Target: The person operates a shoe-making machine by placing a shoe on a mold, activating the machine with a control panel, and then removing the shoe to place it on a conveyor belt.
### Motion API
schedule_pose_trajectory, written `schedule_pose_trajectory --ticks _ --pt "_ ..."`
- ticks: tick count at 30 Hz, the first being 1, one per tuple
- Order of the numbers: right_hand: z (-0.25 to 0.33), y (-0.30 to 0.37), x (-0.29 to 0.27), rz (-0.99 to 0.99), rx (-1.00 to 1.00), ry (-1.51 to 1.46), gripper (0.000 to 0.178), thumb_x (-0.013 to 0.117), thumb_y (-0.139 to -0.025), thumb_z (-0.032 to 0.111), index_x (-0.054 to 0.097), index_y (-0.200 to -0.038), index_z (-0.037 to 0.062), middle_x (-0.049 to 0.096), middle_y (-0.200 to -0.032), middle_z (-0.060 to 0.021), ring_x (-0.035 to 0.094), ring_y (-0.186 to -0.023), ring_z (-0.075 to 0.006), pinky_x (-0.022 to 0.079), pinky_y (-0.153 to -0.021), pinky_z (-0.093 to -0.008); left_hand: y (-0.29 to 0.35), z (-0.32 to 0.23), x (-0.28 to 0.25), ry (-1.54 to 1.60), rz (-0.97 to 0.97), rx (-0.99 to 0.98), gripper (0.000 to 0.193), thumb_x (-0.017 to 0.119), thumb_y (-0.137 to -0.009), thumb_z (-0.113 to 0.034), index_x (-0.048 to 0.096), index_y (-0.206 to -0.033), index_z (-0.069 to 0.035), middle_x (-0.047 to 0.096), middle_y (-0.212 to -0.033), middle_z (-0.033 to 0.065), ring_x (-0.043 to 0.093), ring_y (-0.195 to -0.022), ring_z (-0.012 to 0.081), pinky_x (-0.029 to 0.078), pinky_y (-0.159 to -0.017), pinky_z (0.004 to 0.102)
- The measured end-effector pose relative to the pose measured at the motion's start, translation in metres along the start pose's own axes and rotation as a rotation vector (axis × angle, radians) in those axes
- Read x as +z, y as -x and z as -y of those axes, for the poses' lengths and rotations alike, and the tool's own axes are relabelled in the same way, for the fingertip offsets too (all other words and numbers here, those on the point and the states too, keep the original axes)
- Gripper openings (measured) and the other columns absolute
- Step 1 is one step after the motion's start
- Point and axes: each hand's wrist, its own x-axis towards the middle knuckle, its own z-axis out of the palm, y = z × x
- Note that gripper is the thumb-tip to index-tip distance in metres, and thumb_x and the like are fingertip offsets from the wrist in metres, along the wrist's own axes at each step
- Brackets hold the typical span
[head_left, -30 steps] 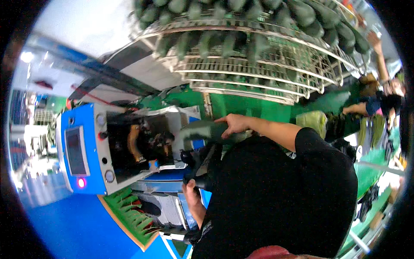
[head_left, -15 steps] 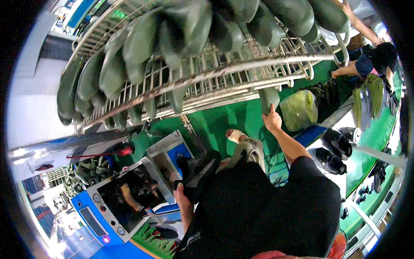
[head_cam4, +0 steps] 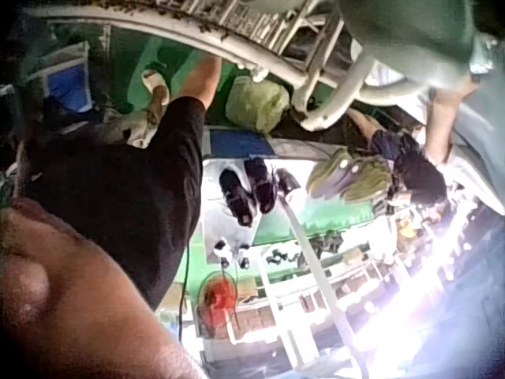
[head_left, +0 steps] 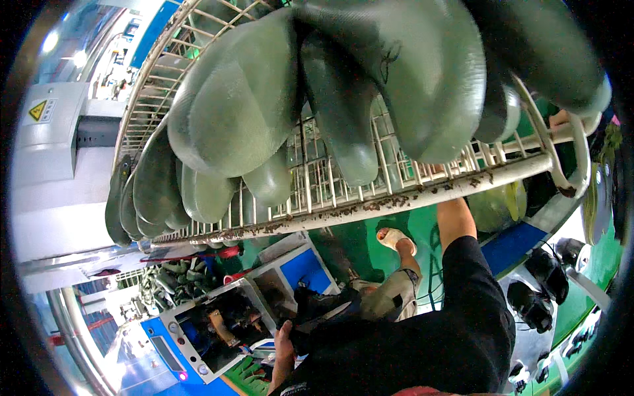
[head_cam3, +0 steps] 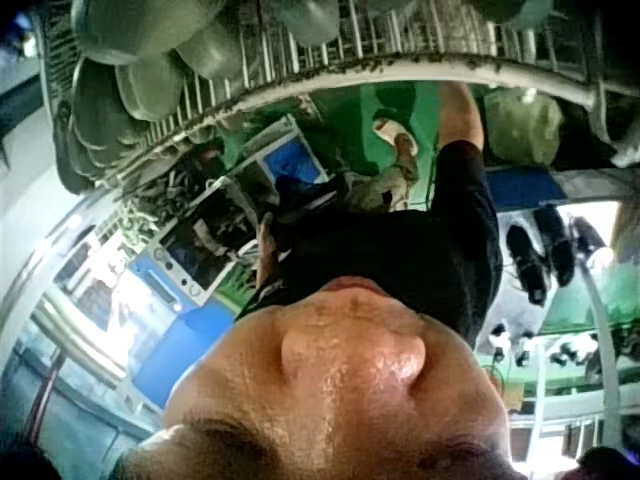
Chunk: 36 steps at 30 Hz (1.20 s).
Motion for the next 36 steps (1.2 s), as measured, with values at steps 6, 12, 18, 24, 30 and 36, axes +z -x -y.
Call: schedule_pose_trajectory --ticks 6,12,18,24,30,36 --pt "0.007 -0.001 0.01 -0.071 0.057 -0.065 0.06 0.05 -0.096 0.041 0.046 -0.146 0.008 0.043 -0.152 -0.0162 0.043 -0.139 -0.0306 0.032 -0.116 -0.0426 0.003 0.0 0.013 0.197 -0.05 -0.116 0.034 0.067 -0.093 -0.024 0.063 -0.113 0.003 0.068 -0.103 0.0108 0.068 -0.09 0.0245 0.057 -0.078 0.037" --pt "0.02 0.062 0.014 -0.34 -0.028 -0.285 0.06 0.05 -0.096 0.041 0.047 -0.145 0.0067 0.043 -0.152 -0.0156 0.04 -0.141 -0.0302 0.028 -0.118 -0.0419 0.003 0.027 -0.018 0.126 0.048 -0.096 0.044 0.068 -0.092 -0.034 0.061 -0.121 -0.002 0.068 -0.105 0.0088 0.068 -0.089 0.0224 0.056 -0.079 0.0381" --pt "-0.046 0.198 0.087 0.759 -0.69 0.282 0.039 0.061 -0.092 0.038 0.068 -0.109 0.0033 0.066 -0.107 -0.0151 0.062 -0.093 -0.0276 0.049 -0.083 -0.0445 0.012 0.071 -0.091 0.399 0.198 -0.167 0.069 0.081 -0.074 -0.015 0.049 -0.134 -0.001 0.065 -0.112 0.0084 0.065 -0.097 0.0223 0.054 -0.087 0.0349" --pt "0.025 0.345 0.106 1.225 -0.915 0.639 0.044 0.063 -0.085 0.044 0.068 -0.111 0.0083 0.069 -0.109 -0.018 0.066 -0.101 -0.0358 0.052 -0.084 -0.046 0.104 0.19 -0.142 0.72 -0.081 -0.037 0.073 0.089 -0.069 -0.014 0.054 -0.133 0.0 0.064 -0.114 0.0068 0.062 -0.099 0.018 0.051 -0.088 0.0309" --pt "0.1 0.329 0.159 1.456 -1.362 1.073 0.029 0.056 -0.092 0.034 0.069 -0.092 0.0077 0.069 -0.082 -0.0149 0.067 -0.071 -0.0311 0.052 -0.062 -0.0445 0.193 0.281 -0.165 0.894 -0.736 0.04 0.077 0.079 -0.068 -0.012 0.05 -0.135 0.012 0.064 -0.114 0.0121 0.062 -0.101 0.0194 0.05 -0.091 0.0307" --pt "0.227 0.369 0.164 1.518 -0.067 0.632 0.019 0.054 -0.096 0.023 0.05 -0.08 0.0135 0.055 -0.067 -0.0044 0.052 -0.054 -0.016 0.039 -0.046 -0.0337 0.227 0.344 -0.237 0.768 -1.258 0.152 0.078 0.083 -0.071 -0.005 0.049 -0.141 0.006 0.065 -0.119 0.0115 0.062 -0.105 0.0203 0.051 -0.092 0.033"
